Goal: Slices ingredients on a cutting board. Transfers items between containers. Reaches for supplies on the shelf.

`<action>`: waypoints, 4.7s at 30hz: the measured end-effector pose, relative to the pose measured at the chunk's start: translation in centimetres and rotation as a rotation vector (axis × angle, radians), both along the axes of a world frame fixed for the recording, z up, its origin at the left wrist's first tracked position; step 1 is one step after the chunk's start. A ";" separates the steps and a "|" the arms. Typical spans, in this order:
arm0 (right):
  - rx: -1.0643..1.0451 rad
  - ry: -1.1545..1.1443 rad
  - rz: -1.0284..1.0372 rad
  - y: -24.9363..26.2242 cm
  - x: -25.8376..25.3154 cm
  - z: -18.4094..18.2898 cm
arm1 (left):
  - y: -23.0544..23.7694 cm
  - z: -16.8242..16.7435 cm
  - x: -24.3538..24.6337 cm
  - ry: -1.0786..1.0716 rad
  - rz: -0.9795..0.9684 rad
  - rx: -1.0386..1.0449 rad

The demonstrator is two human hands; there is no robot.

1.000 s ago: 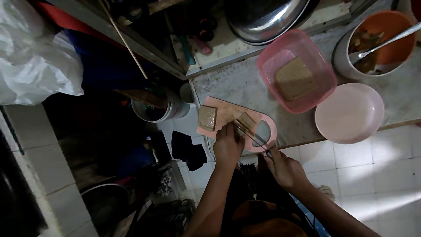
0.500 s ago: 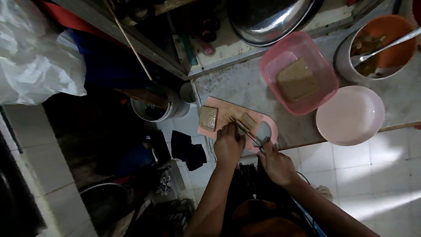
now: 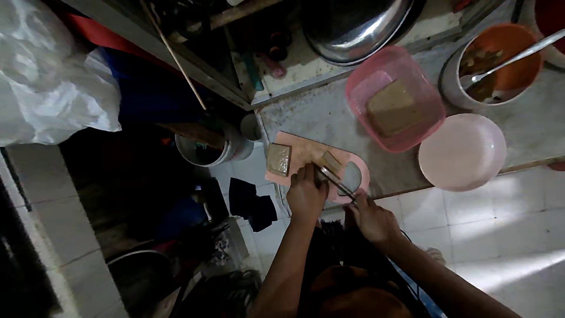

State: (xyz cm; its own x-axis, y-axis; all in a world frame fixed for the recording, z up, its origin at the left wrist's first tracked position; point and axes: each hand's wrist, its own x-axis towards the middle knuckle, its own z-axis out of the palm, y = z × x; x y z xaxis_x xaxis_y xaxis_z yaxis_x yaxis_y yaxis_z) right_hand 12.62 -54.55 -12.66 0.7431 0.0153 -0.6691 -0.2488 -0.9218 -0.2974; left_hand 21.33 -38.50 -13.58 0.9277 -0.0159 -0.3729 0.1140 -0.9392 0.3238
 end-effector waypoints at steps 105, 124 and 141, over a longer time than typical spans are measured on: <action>0.050 -0.139 0.029 0.1 -2.3 -0.5 | 3.3 -2.9 -2.0 -0.258 -0.007 -0.209; 0.168 -0.146 0.026 0.5 -1.2 1.2 | 4.3 -3.0 -2.8 -0.247 0.064 -0.345; 0.121 0.064 0.027 1.6 0.0 1.3 | 4.3 -2.1 -1.3 -0.125 0.112 -0.352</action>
State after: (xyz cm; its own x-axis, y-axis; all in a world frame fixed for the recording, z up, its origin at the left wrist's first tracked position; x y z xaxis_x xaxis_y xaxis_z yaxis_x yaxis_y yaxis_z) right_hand 12.63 -52.96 -11.38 0.6974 0.1185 -0.7068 -0.2460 -0.8867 -0.3914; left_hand 20.04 -34.17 -15.63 0.9689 -0.0193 -0.2465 0.1484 -0.7520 0.6422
